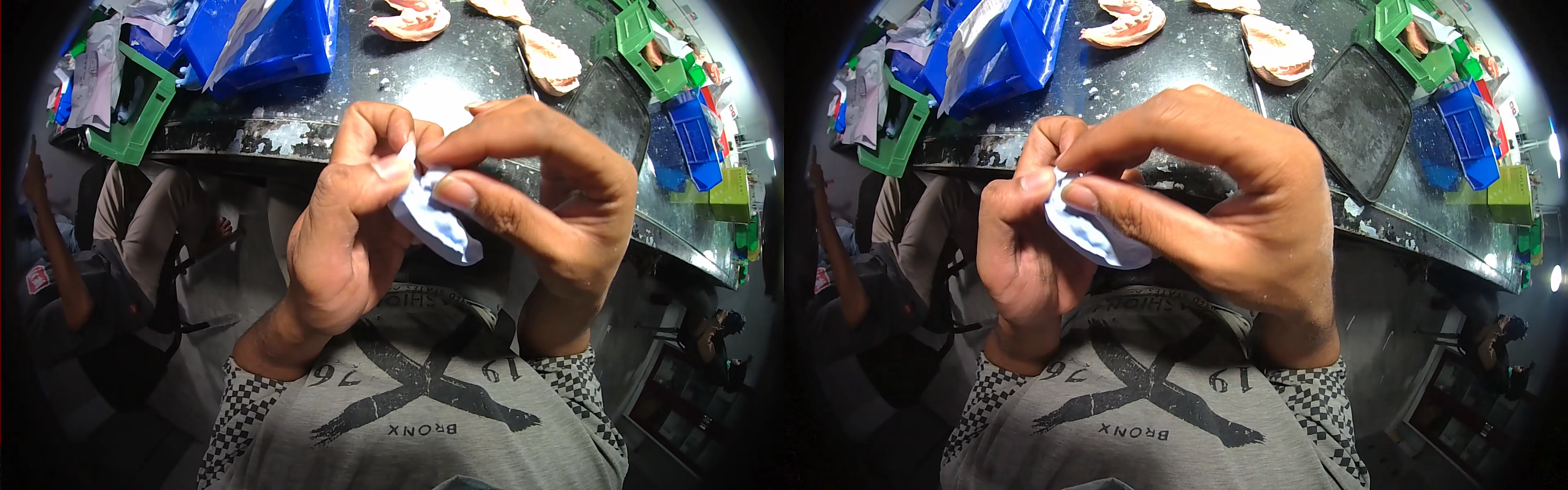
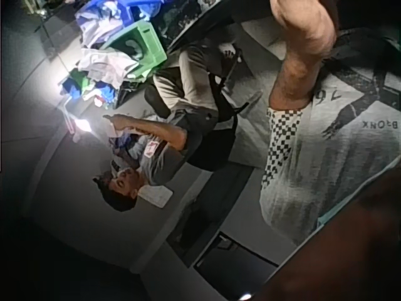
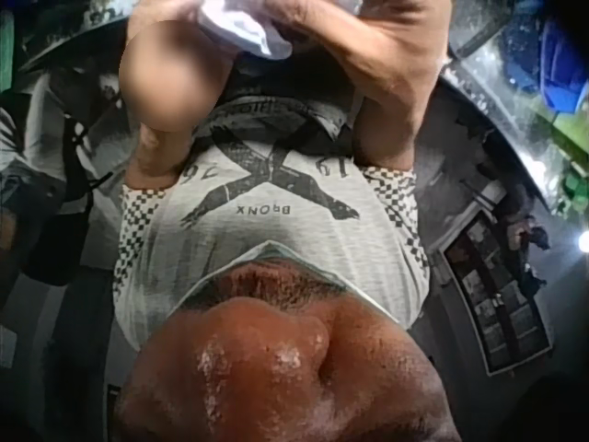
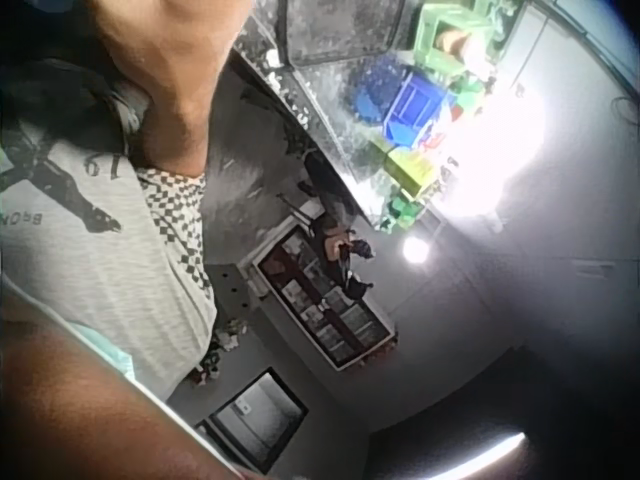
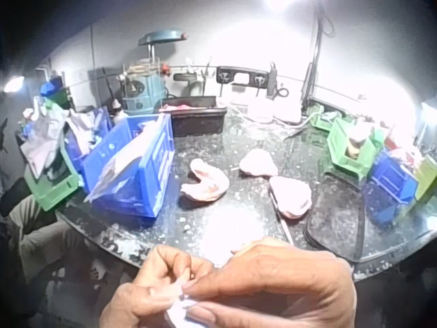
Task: The person uses a metal tool to scrape and refine the surface of plaster dental models. They then fit a small white component into a blue-tinted dental model held in their hands.
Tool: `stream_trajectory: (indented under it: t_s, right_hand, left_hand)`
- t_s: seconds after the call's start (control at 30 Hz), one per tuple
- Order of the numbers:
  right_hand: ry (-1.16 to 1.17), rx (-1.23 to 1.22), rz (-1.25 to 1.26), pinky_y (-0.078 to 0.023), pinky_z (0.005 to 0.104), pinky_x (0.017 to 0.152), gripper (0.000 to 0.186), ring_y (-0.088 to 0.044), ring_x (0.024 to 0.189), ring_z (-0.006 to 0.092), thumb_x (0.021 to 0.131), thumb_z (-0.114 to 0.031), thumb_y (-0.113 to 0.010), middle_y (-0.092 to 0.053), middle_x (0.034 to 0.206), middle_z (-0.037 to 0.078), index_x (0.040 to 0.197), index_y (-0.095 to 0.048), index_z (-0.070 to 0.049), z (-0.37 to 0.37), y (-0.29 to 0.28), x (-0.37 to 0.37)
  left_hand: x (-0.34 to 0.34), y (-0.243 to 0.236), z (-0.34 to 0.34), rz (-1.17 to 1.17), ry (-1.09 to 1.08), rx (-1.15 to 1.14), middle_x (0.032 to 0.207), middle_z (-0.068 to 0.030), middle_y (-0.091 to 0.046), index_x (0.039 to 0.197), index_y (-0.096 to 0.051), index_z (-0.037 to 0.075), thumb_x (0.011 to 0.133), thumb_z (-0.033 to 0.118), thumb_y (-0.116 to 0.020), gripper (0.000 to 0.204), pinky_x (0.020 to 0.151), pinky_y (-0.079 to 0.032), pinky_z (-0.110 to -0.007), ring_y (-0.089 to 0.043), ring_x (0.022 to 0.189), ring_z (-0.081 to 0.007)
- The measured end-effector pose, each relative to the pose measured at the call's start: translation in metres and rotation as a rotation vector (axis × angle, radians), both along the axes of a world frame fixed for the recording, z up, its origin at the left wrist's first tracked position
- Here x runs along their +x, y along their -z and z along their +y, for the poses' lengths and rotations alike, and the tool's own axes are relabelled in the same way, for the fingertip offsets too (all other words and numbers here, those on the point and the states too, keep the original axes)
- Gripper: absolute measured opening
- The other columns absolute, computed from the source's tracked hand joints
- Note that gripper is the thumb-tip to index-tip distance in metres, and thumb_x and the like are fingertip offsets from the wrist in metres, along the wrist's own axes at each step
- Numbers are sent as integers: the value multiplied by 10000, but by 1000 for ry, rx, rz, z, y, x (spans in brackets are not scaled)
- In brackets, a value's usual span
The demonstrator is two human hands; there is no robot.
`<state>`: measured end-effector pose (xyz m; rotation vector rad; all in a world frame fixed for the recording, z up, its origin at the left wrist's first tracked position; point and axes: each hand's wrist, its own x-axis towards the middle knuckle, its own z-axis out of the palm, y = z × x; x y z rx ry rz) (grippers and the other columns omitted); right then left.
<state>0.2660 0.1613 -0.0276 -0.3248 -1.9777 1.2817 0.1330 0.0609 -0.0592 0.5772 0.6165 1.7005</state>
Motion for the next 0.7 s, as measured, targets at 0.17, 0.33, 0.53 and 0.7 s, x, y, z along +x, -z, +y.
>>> stream_trajectory:
  t_s: [0.17,0.33,0.53,0.7]
  right_hand:
    - [23,-122,210,-532,308,785,157,-659,855,202,807,33,-716,-687,926,170,944,-639,44,3,13,-2]
    - [25,-270,218,-551,277,694,141,-653,767,175,890,12,-670,-673,941,193,995,-589,57,0,19,0]
    - [114,-159,404,-560,293,720,197,-659,751,185,890,-38,-705,-664,900,162,1017,-592,61,-10,21,-1]
    - [39,-41,303,-545,430,882,200,-696,806,222,847,-24,-729,-684,897,153,994,-629,65,-11,23,7]
  left_hand:
    - [9,-7,4,-206,-139,-211,1033,-128,-610,1217,-444,33,1016,341,-321,388,556,-542,-308,-645,769,-201]
    - [6,-5,2,-172,-52,-138,990,-128,-628,1264,-471,17,1037,418,-295,493,536,-515,-281,-637,750,-190]
    - [1,-3,-14,137,31,-112,987,-125,-586,1415,-344,-70,820,501,-641,877,667,-458,-211,-570,837,-131]
    - [8,-6,-18,330,-11,-116,1019,-127,-565,1418,-277,-67,702,400,-761,982,660,-443,-216,-565,856,-136]
